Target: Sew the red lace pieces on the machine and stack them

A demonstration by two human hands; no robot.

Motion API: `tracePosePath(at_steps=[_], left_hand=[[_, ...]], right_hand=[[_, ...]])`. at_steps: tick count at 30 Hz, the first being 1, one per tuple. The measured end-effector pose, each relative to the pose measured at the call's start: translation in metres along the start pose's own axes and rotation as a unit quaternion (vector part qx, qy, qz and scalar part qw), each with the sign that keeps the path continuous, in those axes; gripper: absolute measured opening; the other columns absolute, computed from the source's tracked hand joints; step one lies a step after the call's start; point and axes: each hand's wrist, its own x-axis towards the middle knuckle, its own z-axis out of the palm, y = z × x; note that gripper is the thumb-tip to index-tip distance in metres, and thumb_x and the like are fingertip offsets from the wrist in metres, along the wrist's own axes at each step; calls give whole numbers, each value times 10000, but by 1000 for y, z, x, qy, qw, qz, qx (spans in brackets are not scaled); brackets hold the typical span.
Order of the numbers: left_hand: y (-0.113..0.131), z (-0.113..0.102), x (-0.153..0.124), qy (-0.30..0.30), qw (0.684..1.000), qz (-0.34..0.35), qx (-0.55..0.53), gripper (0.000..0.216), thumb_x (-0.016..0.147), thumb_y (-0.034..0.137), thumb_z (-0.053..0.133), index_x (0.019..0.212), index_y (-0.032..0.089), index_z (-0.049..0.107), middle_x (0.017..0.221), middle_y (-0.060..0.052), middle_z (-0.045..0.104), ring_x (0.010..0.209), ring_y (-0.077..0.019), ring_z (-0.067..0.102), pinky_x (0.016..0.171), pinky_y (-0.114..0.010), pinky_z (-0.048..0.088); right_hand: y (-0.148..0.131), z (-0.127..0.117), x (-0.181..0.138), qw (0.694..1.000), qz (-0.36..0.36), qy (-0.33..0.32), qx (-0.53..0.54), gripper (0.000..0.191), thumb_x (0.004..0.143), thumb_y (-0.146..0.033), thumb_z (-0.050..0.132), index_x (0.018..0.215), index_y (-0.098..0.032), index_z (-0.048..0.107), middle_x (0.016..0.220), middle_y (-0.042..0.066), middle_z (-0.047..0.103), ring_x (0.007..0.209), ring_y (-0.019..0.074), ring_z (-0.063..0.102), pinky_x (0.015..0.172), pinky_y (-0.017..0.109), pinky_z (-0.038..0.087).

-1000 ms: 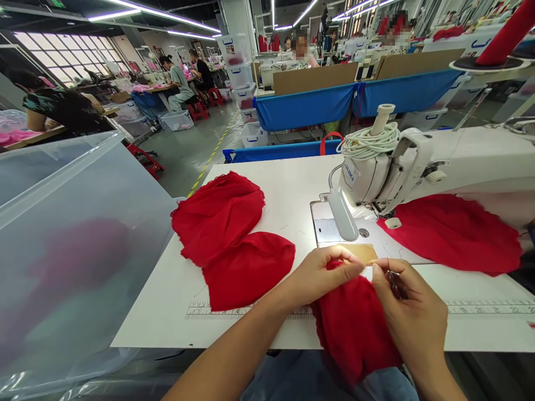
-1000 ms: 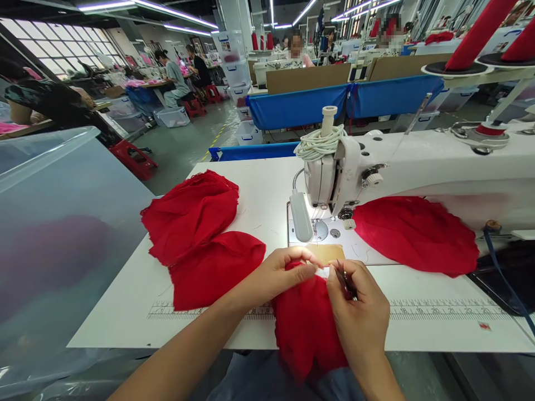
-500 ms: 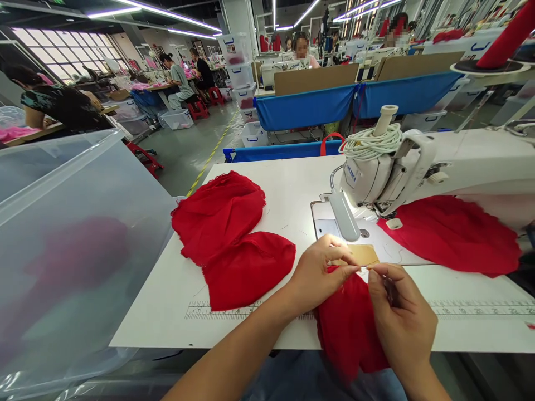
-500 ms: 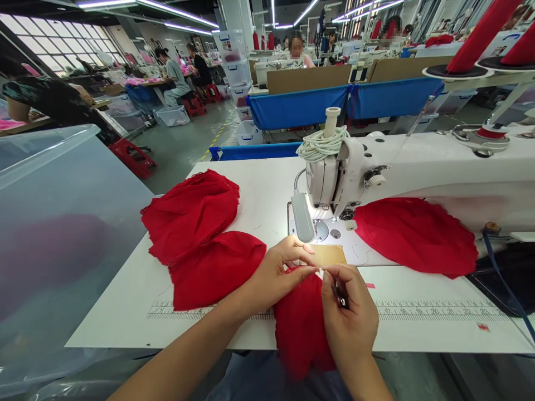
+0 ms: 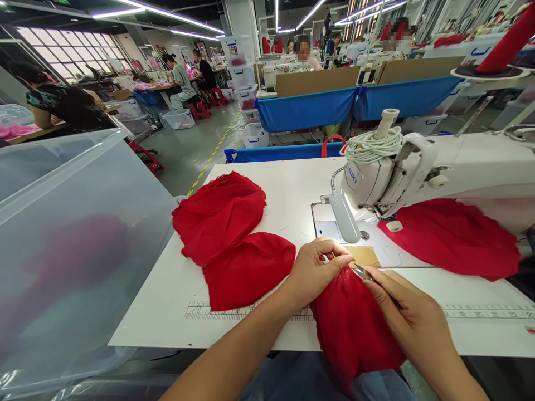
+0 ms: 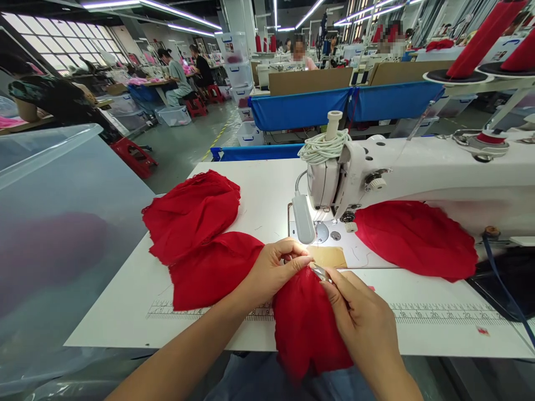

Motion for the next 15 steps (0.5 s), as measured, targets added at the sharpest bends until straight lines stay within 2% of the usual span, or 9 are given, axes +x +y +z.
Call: tracePosePath(at_steps=[3,7,10,13,15], left_hand=[[1,0,0,-5,1000,-8,0,145,785,283,668,693,172,685,761,-7,644,743,-133,504,713,-247,392],[2,-1,0,-5,1000,-24,17,175,775,332,684,698,179,717,801,-18,633,762,-137,504,708,-244,395],[2,-1,0,-5,999,-30,15,163,776,319,685,698,181,724,814,-19,608,779,-139,511,715,-244,398],[-1,-2,1,-10,1000,-26,-8,185,780,328,689,680,174,698,809,-18,592,815,-150,525,743,-250,403],[-3,-3,3,0,999,-32,-18,213,812,335,652,682,166,659,784,-19,578,813,-157,532,751,-260,415]], right_hand=[[-2,2,2,1000,-8,-9,1,277,961,-391,484,1083,-304,718,984,11,745,799,186,716,514,222,510],[-10,4,7,1000,-4,-18,1,297,963,-422,469,1078,-332,728,832,9,727,696,183,696,478,230,481],[-13,5,9,1000,11,-6,17,305,961,-441,467,1029,-324,740,766,1,705,658,177,678,548,244,505],[-12,6,10,999,15,-13,29,283,953,-427,481,1006,-311,734,779,-2,708,674,174,678,569,242,499],[-14,6,11,998,40,7,37,280,939,-442,487,964,-286,718,844,9,727,676,177,677,538,244,478]])
